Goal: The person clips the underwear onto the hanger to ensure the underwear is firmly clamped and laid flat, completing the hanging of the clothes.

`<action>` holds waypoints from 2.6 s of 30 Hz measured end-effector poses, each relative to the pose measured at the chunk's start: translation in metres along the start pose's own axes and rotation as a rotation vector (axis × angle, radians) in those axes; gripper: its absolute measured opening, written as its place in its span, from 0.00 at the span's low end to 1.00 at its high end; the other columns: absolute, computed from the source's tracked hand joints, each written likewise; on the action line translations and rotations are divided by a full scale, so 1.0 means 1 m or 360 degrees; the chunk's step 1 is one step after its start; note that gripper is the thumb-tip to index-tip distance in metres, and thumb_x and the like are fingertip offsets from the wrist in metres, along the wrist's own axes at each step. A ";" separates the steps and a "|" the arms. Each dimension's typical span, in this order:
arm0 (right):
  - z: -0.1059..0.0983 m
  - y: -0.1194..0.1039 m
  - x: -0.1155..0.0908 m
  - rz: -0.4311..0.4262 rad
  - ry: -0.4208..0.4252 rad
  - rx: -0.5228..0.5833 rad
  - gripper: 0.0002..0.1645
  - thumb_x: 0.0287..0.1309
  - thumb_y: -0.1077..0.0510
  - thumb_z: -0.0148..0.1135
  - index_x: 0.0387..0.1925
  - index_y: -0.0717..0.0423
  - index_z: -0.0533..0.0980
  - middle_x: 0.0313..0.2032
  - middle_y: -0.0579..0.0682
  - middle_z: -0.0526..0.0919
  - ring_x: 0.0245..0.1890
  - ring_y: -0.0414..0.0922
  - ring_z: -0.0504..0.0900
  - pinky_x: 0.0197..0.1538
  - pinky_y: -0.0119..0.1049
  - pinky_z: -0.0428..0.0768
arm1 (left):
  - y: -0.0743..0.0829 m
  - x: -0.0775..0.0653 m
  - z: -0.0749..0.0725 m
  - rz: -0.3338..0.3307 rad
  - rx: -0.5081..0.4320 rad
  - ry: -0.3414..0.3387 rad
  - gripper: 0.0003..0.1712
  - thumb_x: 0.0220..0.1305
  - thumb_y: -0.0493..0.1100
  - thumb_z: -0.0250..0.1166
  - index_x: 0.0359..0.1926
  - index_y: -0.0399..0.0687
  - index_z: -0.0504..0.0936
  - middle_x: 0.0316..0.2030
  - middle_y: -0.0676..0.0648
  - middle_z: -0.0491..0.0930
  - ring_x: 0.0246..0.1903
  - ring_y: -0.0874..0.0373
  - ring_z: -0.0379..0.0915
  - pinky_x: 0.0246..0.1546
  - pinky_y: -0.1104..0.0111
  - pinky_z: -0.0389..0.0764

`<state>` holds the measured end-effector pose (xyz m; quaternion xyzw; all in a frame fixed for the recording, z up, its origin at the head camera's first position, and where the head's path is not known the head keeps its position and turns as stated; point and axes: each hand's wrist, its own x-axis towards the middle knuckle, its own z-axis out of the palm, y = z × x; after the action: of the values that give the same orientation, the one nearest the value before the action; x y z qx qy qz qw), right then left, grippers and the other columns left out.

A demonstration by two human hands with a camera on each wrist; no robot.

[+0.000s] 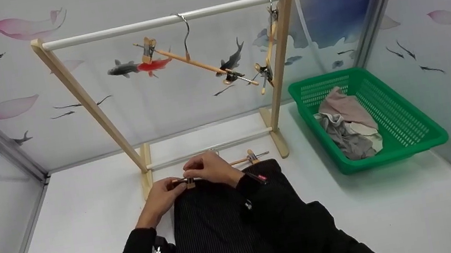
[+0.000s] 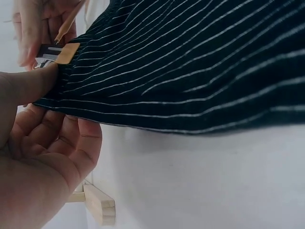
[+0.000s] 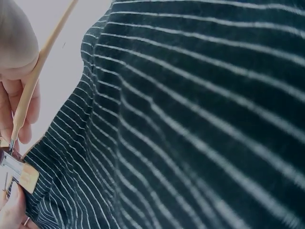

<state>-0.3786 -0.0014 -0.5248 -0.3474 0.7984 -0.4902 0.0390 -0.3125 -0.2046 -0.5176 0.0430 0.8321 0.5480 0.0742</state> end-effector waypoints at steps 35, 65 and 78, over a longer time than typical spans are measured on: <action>-0.115 -0.026 -0.126 0.0398 0.0453 -0.0071 0.26 0.72 0.60 0.60 0.64 0.70 0.72 0.56 0.69 0.79 0.58 0.63 0.78 0.59 0.56 0.76 | 0.057 0.010 0.067 0.1145 0.1241 0.0321 0.11 0.62 0.35 0.71 0.45 0.41 0.83 0.42 0.42 0.79 0.43 0.42 0.77 0.36 0.48 0.77; -0.113 0.026 -0.152 0.1015 0.0365 -0.0154 0.18 0.72 0.56 0.60 0.39 0.72 0.74 0.29 0.58 0.74 0.30 0.51 0.74 0.37 0.41 0.72 | 0.094 0.078 0.170 0.0440 0.1256 -0.0213 0.12 0.73 0.39 0.56 0.46 0.35 0.81 0.44 0.35 0.80 0.48 0.39 0.79 0.51 0.51 0.79; -0.107 0.026 -0.152 0.1050 0.0456 0.0073 0.22 0.72 0.57 0.60 0.57 0.71 0.71 0.49 0.63 0.79 0.46 0.54 0.79 0.48 0.46 0.77 | 0.085 0.087 0.176 0.0325 0.1283 -0.0185 0.13 0.72 0.42 0.58 0.48 0.36 0.81 0.48 0.35 0.80 0.51 0.38 0.77 0.54 0.50 0.77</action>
<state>-0.3207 0.1768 -0.5329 0.0023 0.8538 -0.5127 0.0905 -0.3687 0.0018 -0.5145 0.1816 0.9658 0.1797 0.0436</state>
